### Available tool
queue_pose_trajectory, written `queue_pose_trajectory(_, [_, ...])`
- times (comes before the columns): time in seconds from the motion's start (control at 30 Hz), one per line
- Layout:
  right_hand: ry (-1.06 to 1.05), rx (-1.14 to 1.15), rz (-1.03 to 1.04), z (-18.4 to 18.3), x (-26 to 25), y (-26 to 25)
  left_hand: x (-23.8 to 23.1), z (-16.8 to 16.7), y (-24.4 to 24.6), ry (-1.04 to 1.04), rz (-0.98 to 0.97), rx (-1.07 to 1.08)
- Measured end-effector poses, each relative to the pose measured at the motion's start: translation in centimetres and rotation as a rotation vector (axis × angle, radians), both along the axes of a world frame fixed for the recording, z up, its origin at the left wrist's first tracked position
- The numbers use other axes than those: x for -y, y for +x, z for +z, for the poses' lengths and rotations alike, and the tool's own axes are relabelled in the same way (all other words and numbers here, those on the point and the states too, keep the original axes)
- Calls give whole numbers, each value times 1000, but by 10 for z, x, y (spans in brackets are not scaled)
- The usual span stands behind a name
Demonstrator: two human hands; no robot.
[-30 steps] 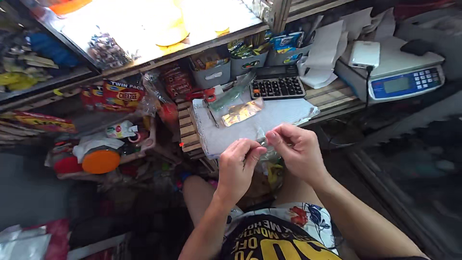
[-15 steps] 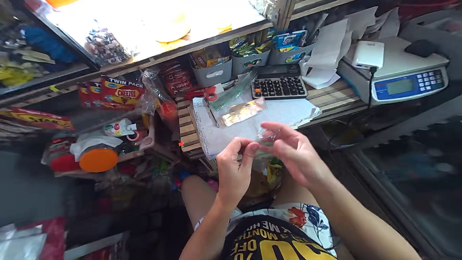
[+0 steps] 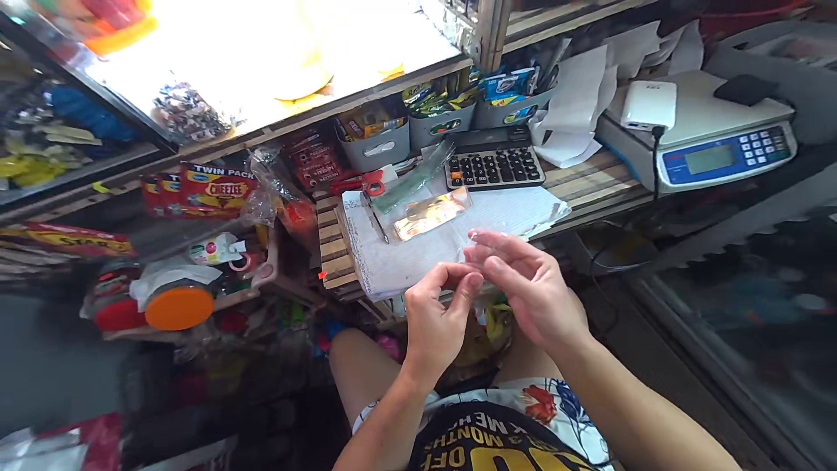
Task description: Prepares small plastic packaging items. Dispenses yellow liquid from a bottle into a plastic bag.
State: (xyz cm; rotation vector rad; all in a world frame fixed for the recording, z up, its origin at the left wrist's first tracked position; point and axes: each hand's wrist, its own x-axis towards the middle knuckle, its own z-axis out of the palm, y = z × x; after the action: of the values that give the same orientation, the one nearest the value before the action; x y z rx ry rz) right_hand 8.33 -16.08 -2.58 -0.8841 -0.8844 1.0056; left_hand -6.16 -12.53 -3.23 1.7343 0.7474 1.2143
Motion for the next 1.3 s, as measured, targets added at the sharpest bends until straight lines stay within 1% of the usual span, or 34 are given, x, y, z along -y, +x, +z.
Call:
queue_pose_trajectory(0.03, [18, -6, -84, 0, -1, -1, 0, -1, 0, -2, -40, -17])
queue_pose_trajectory(0.1, [57, -36, -206, 2, -3, 4, -7, 0, -4, 11, -198, -97])
queue_pose_trajectory(0.13, [71, -48, -227, 4, -5, 11, -16, 4, -7, 42, -274, -163])
queue_pose_trajectory(0.17, [75, -32, -220, 7, -6, 19, -27, 12, -10, 91, -290, -226])
queue_pose_trajectory(0.2, [75, 0, -198, 9, -5, 29, -41, 25, -11, 159, -218, -276])
queue_pose_trajectory(0.27, [86, 79, -143, 10, -3, 47, -81, 56, -10, 279, 29, -303])
queue_pose_trajectory(0.3, [93, 91, -138, 11, -2, 53, -105, 74, -7, 319, 134, -297])
queue_pose_trajectory(0.37, [110, 74, -156, 13, -3, 58, -158, 110, 7, 336, 270, -254])
queue_pose_trajectory(0.47, [147, 54, -159, 18, -5, 62, -235, 154, 39, 253, 329, -234])
queue_pose_trajectory(0.53, [191, 107, -148, 20, -6, 64, -274, 170, 58, 219, 334, -233])
queue_pose_trajectory(0.6, [199, 185, -200, 24, -6, 66, -296, 178, 74, 150, 365, -235])
queue_pose_trajectory(0.7, [180, 189, -264, 27, -6, 69, -304, 184, 98, 20, 515, -321])
queue_pose_trajectory(0.77, [192, 187, -269, 26, -4, 74, -305, 186, 106, -6, 617, -390])
queue_pose_trajectory(0.8, [201, 200, -265, 25, -2, 77, -305, 186, 107, -1, 645, -372])
queue_pose_trajectory(0.87, [215, 210, -239, 24, 2, 84, -308, 186, 101, 10, 615, -310])
queue_pose_trajectory(0.97, [233, 183, -228, 21, 6, 93, -319, 183, 89, 4, 468, -244])
queue_pose_trajectory(1.1, [219, 143, -211, 28, 3, 87, -328, 180, 87, -33, 366, -329])
queue_pose_trajectory(1.2, [253, 191, -202, 38, 0, 80, -315, 181, 82, 95, 390, -343])
queue_pose_trajectory(1.3, [298, 316, -243, 50, -1, 86, -272, 177, 70, 336, 349, -276])
